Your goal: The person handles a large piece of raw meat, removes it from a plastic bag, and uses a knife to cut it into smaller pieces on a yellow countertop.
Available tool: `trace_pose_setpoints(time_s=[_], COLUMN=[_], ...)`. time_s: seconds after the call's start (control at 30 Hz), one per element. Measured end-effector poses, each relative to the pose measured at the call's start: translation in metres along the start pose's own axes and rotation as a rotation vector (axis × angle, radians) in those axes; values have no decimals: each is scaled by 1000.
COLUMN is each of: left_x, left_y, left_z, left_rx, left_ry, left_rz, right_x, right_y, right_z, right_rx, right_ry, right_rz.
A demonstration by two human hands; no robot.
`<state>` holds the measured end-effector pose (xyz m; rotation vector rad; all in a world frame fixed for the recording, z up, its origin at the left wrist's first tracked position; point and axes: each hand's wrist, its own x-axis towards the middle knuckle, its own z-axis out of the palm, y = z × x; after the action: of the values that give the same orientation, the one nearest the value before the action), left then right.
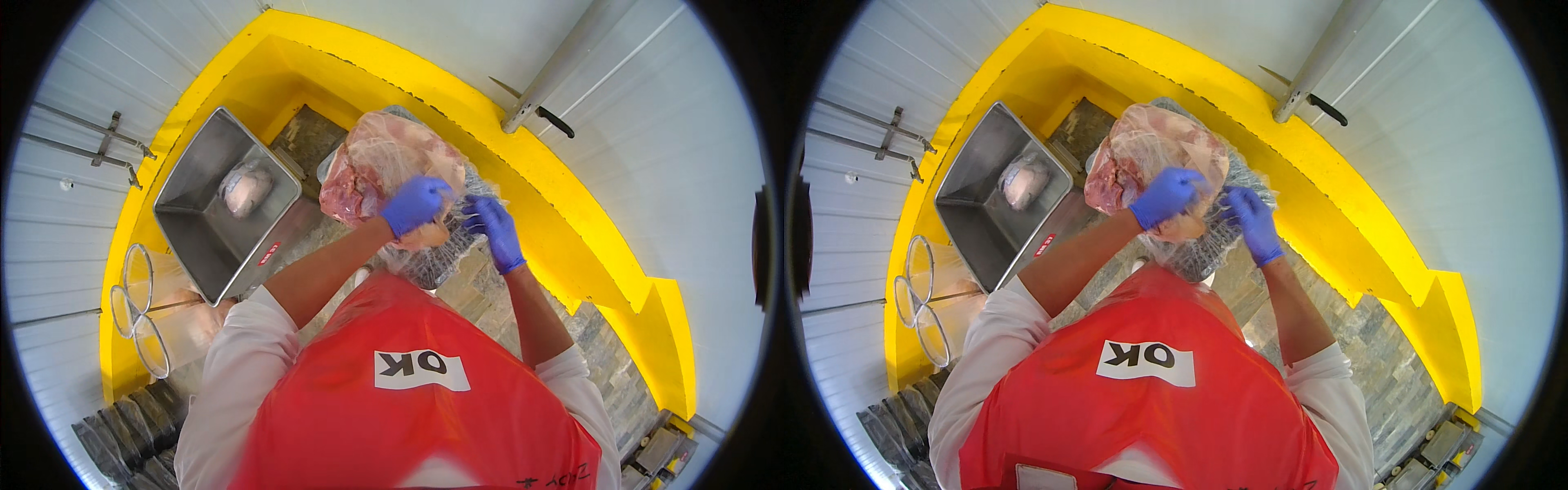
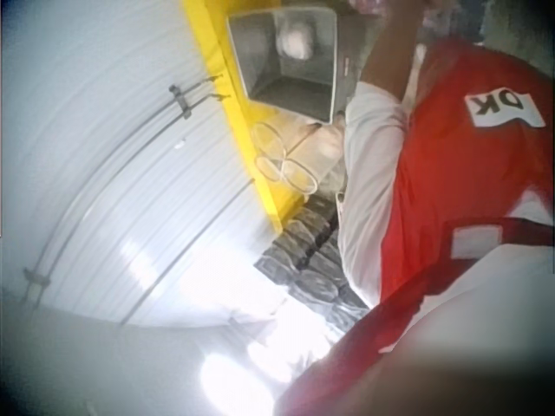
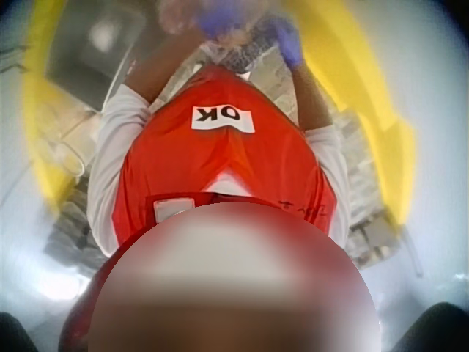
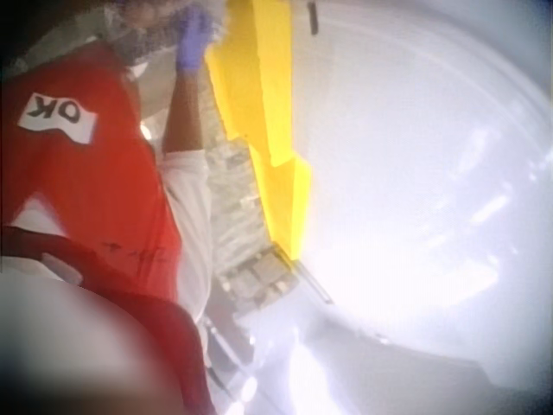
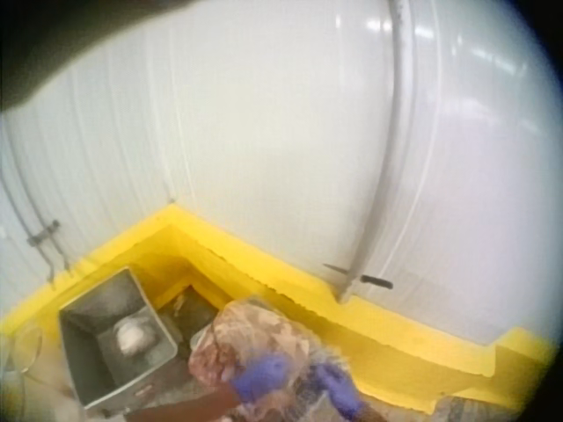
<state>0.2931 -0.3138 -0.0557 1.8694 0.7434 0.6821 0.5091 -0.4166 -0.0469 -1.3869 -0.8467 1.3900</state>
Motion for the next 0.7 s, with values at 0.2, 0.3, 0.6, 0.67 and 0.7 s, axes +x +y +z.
trace_pose_setpoints(time_s=[0.2,0.3,0.6,0.67,0.7], left_x=[-28,-34,-43,-32,-30], left_y=[-7,9,27,-11,-19], left_z=[42,38,-47,-49,-50], left_rx=[238,283,224,641,825], left_ry=[-138,-224,-242,-127,-135], left_rz=[-126,-142,-325,-260,-307], right_x=[22,41,65,66,65], right_y=[-9,21,39,50,52], right_z=[11,23,36,28,27], right_rx=[-114,-113,-359,-337,-328], right_ry=[-102,-217,-147,-129,-133], right_rz=[292,394,142,-17,-100])
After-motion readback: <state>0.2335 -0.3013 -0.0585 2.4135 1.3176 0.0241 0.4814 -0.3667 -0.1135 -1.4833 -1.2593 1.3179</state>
